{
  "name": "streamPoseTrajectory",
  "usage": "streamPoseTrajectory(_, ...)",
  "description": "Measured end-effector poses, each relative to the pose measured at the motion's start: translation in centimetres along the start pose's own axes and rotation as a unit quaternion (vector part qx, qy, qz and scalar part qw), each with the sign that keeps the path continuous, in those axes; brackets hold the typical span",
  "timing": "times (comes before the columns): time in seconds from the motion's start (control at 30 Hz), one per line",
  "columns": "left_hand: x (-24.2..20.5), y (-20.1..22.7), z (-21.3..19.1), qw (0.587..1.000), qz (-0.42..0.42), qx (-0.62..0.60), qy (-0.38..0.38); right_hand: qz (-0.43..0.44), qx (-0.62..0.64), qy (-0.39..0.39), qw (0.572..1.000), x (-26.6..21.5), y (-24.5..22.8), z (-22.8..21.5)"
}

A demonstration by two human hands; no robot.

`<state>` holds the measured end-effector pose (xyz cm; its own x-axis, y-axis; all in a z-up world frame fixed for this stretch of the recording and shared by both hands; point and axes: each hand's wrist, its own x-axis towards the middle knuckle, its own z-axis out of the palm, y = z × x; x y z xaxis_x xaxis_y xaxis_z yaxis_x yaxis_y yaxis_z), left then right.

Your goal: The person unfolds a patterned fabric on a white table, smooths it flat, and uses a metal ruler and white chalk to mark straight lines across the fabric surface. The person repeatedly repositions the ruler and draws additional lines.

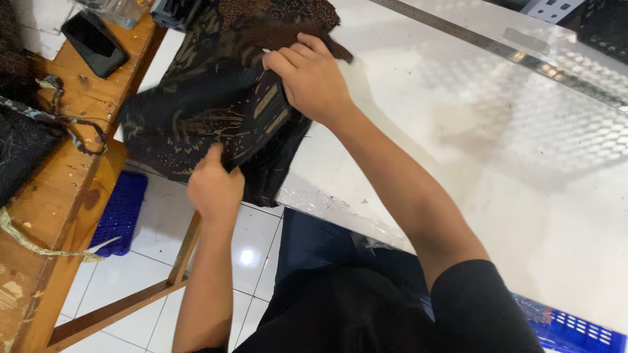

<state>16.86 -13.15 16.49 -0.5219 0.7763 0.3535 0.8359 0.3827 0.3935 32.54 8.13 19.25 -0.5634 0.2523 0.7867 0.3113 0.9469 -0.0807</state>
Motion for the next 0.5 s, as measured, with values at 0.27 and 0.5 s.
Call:
streamPoseTrajectory(0.27, -7.7, -7.5, -1.9, 0.997, 0.005, -0.036, 0.063, 0.044, 0.029, -0.18, 0.982, -4.8, -4.8, -7.5)
streamPoseTrajectory(0.5, -13.6, -17.2, -4.0, 0.942, 0.023, -0.219, 0.251, 0.143, 0.328, -0.362, 0.861, -11.3, -12.2, -18.2)
